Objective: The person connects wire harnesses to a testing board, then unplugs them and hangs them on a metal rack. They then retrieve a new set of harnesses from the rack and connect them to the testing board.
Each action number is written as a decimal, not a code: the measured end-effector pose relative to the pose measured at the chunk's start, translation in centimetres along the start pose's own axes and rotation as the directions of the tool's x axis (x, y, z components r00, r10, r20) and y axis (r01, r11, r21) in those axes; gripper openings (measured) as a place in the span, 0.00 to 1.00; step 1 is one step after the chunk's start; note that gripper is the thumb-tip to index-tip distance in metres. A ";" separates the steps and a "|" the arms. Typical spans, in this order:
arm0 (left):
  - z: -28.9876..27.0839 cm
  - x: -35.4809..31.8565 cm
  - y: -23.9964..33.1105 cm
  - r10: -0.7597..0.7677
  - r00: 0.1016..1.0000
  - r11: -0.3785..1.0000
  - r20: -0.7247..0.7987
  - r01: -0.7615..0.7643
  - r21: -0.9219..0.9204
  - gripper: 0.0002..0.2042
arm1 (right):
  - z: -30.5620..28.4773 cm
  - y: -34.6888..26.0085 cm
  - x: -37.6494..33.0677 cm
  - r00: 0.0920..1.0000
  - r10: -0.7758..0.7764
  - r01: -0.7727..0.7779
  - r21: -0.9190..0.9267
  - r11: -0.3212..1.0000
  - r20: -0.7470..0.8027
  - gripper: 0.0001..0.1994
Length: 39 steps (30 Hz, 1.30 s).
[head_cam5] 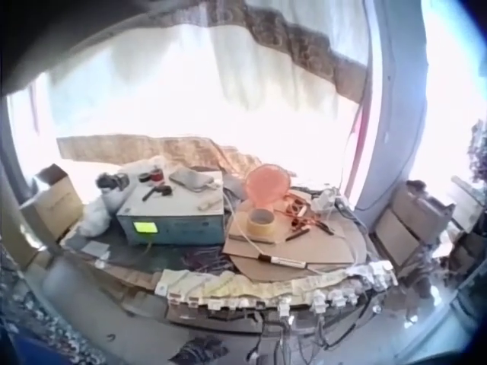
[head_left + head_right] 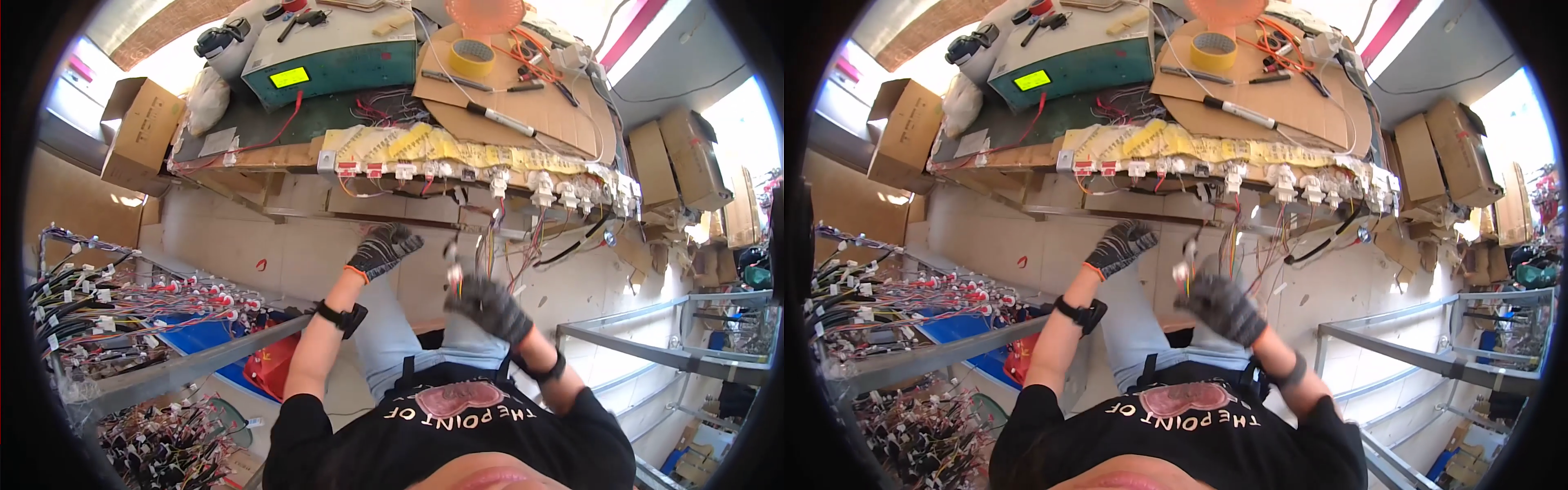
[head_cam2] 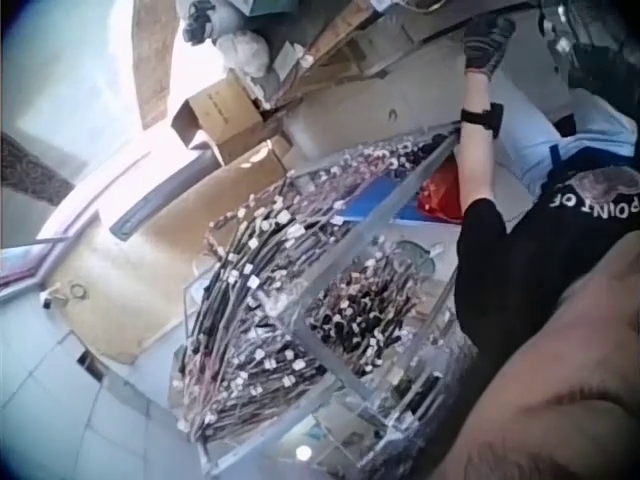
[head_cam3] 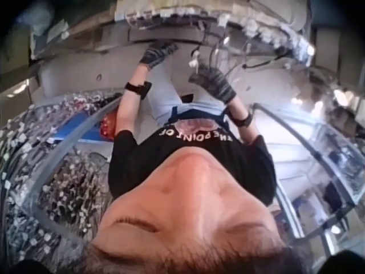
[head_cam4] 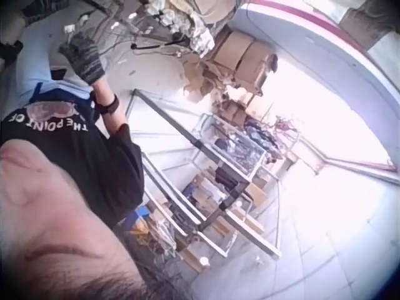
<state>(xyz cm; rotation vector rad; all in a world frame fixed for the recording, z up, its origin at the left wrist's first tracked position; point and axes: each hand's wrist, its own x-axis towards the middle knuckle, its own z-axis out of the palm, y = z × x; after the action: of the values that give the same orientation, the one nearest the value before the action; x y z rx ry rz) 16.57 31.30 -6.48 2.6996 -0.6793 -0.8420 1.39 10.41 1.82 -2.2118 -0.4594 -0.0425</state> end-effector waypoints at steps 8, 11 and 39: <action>10.7 9.5 1.3 0.329 0.815 0.085 -0.478 -0.529 -0.844 0.23 | 2.2 2.4 7.8 0.920 0.097 -0.154 -0.122 0.980 -0.381 0.11; 11.1 4.4 6.1 0.189 0.853 0.073 -0.487 -0.507 -0.859 0.24 | 1.6 4.8 9.7 0.948 0.173 -0.165 0.053 0.985 -0.267 0.12; -0.7 -27.6 11.9 0.209 0.804 0.929 -0.557 -0.341 -0.145 0.17 | -26.4 7.8 -0.2 0.792 0.373 -0.609 -0.667 0.429 -0.483 0.18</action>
<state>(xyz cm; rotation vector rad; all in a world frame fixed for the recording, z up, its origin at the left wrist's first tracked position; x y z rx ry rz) -7.43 34.71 11.37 2.3594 -0.7509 -0.0687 7.20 -14.17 12.74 -3.1016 0.5400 -0.2764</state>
